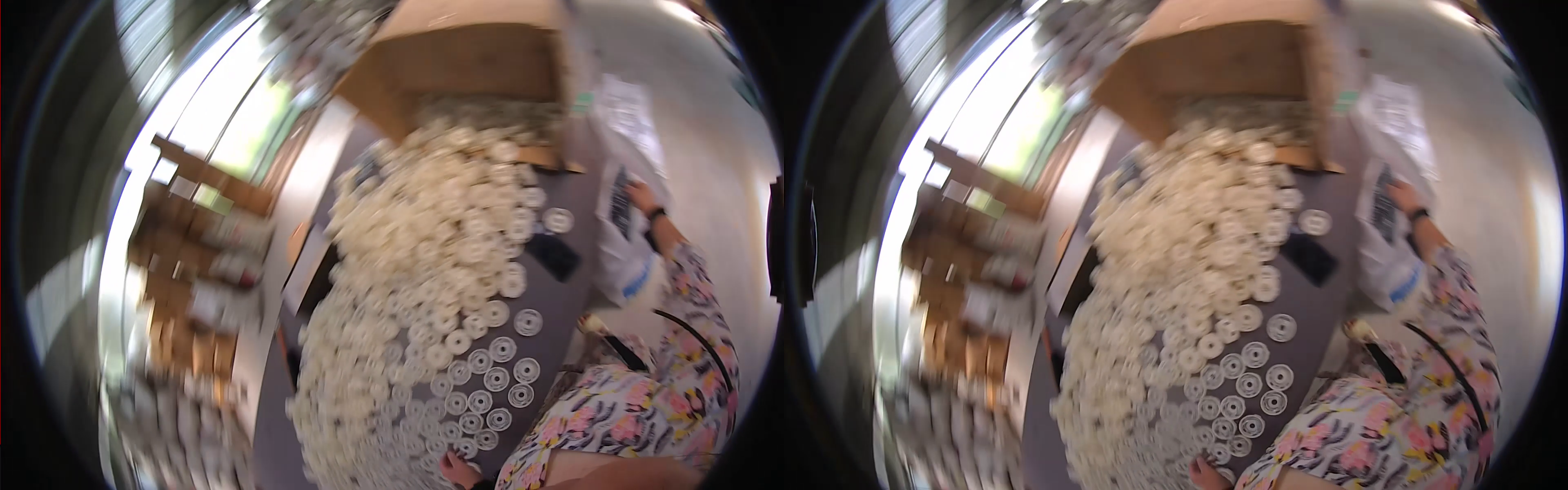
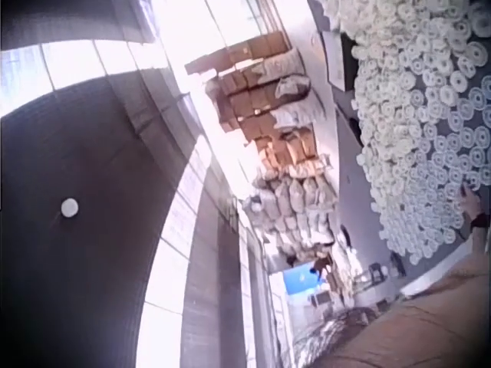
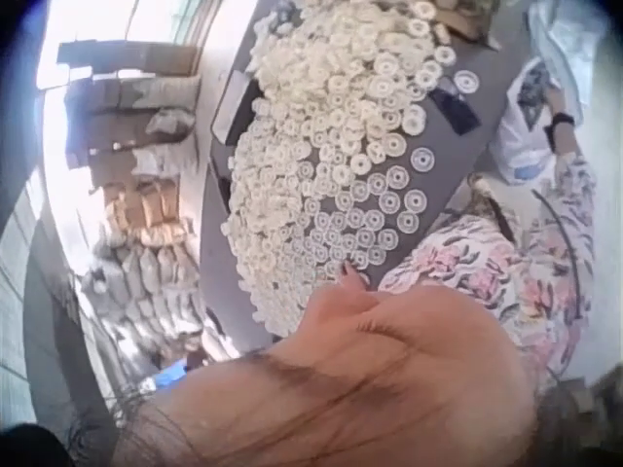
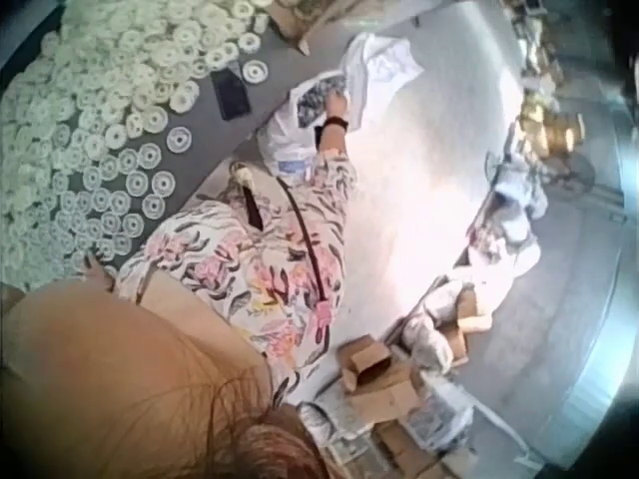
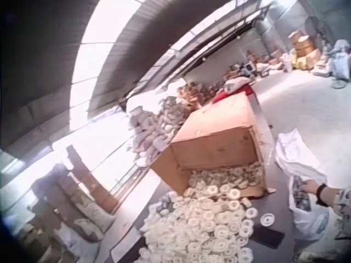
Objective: Sorting white circular plastic components on a workshop table.
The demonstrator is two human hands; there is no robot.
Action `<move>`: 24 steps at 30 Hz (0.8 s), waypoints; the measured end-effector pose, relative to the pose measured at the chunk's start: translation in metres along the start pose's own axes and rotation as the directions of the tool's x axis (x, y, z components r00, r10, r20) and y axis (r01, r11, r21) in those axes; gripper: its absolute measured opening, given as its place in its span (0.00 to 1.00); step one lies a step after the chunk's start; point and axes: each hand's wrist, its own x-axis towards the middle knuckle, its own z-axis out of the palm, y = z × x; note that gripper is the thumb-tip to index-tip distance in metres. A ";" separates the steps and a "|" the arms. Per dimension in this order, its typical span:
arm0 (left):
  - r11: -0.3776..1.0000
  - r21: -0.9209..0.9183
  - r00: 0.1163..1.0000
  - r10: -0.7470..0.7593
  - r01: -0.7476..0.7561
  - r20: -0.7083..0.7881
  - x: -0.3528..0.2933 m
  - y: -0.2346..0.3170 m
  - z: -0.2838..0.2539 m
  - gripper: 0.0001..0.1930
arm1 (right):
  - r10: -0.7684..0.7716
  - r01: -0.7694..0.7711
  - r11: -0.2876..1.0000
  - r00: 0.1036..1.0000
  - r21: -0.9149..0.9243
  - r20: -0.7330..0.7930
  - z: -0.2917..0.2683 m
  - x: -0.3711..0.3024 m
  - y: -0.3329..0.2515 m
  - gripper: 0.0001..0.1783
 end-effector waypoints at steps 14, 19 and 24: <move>0.848 0.483 0.920 -0.343 0.217 0.188 -0.192 -0.055 0.035 0.13 | -0.268 0.400 0.522 0.915 -0.753 0.300 -0.005 0.244 0.336 0.23; 0.696 0.696 0.827 -0.487 0.174 0.281 -0.213 -0.094 0.026 0.17 | -0.343 0.270 0.516 0.935 -0.813 0.092 0.005 0.247 0.334 0.22; 0.784 0.562 0.791 -0.510 0.265 0.338 -0.199 -0.051 0.056 0.18 | -0.109 0.142 0.854 0.990 -0.501 0.094 0.008 0.220 0.297 0.29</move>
